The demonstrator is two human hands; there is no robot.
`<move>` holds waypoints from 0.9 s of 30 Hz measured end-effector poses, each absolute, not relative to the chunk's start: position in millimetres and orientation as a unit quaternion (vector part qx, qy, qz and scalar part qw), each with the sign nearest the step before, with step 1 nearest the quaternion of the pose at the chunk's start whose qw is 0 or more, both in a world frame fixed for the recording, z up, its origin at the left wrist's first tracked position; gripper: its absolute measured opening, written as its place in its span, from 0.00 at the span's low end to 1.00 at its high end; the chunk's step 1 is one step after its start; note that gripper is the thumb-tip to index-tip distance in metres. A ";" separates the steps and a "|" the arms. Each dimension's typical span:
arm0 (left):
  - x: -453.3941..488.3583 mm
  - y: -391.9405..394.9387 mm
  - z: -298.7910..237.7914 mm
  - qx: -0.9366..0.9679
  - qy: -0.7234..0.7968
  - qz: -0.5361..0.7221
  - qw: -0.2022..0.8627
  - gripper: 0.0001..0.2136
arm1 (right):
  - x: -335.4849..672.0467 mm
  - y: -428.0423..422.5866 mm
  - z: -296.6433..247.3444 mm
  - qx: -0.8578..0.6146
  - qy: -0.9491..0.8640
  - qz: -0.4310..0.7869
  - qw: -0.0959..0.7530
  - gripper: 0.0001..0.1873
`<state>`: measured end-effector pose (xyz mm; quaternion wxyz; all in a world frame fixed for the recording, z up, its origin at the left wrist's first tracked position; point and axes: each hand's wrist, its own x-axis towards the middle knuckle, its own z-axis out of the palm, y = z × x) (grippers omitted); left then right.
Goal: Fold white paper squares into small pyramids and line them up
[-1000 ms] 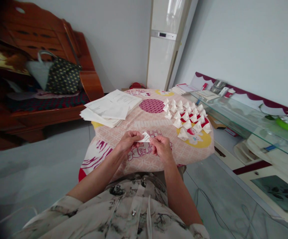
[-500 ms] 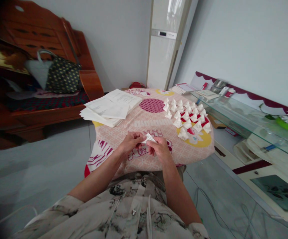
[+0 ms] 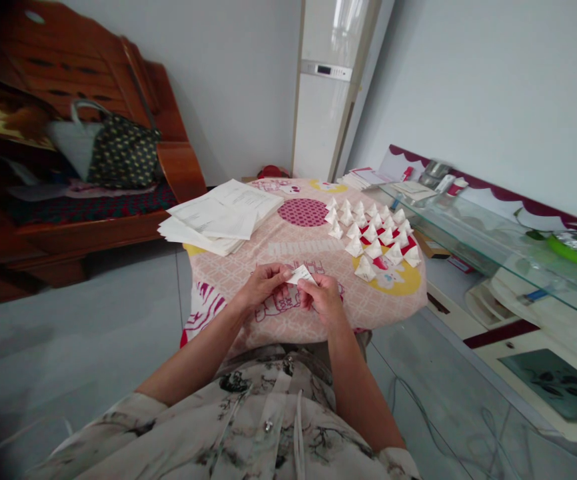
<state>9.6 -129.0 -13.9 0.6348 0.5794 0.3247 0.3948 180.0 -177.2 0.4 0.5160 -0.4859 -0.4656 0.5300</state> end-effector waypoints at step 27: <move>7.5 -132.7 -5.7 0.462 0.334 0.498 0.654 0.20 | 182.4 -172.3 -2.9 -0.492 -0.435 0.419 0.627 0.17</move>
